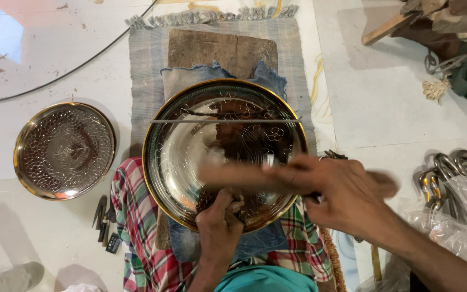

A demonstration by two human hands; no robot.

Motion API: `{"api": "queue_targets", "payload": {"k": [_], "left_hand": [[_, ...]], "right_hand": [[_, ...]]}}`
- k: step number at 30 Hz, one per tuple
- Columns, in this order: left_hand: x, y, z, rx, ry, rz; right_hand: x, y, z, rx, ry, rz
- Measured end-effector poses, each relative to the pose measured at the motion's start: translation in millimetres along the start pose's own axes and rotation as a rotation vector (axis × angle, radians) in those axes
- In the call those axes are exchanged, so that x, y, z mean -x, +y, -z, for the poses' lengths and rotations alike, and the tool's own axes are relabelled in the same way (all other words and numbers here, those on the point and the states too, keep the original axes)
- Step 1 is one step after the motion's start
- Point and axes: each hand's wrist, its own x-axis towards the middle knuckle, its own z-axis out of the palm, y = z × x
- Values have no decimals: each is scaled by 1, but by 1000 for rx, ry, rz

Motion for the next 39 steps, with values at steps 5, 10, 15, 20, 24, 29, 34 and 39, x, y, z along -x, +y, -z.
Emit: {"api": "queue_targets", "payload": {"k": [5,10,15,20,24,29,34,39], "left_hand": [[-7,-1,5,-56,-137,-7],[-11,-4,9,-117,-197,-55],[-15,-9,11,-114,-266,-110],[-28,-12,12,103,-242,40],[-45,-8,19,369,-200,-104],[-63,-4,28,7,-553,-303],[-83,-4,22,-350,-899,-341],[-107,-5,21,-78,-923,-660]], "right_hand": [[2,-6,-5,-363,104,-3],[9,-4,-15,-355,163,126],[20,5,-21,-135,18,-65],[35,19,-51,-197,60,-295],[52,21,-124,-953,554,47],[84,33,-198,-1027,645,-312],[102,41,-219,-951,705,-316],[116,42,-224,-1043,725,-419]]}}
